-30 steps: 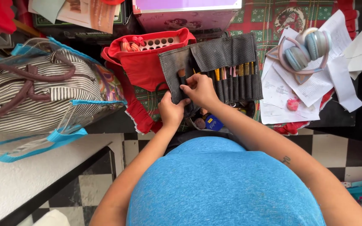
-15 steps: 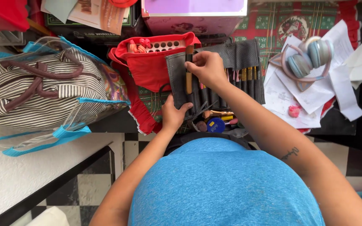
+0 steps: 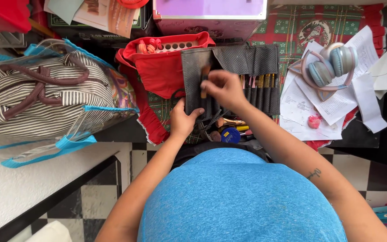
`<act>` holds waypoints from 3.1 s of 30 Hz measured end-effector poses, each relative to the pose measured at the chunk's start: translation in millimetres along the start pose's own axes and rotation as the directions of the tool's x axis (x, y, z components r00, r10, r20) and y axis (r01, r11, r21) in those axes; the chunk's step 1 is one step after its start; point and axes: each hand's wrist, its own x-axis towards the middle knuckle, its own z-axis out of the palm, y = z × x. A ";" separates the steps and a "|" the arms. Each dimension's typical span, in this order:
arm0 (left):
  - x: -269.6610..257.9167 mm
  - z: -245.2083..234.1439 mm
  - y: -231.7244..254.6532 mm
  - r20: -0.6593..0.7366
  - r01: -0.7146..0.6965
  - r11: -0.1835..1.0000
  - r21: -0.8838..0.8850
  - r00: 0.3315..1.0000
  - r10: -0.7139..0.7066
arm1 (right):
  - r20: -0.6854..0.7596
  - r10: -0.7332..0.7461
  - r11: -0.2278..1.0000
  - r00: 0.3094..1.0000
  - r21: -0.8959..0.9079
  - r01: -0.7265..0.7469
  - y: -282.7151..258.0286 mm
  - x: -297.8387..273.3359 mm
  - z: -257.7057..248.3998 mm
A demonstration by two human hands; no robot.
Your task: Organizing makeup brushes into a roll-up pouch and placing items into bags on a table.
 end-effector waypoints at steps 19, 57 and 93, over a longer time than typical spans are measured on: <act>-3.5 0.2 53.1 -0.212 -0.361 0.797 0.483 0.835 0.507 | -0.108 0.117 0.892 0.987 -0.426 -0.152 6.0 -31.2 -44.7; 80.0 -41.4 115.8 -0.020 -0.352 0.854 0.384 0.921 0.389 | 0.007 -0.439 0.847 0.898 -0.331 0.416 -81.9 -14.0 -44.1; 142.3 79.3 85.1 0.713 -0.798 0.260 0.543 0.602 0.359 | -0.259 -0.395 0.911 0.881 -0.230 0.341 -8.1 -61.4 -75.4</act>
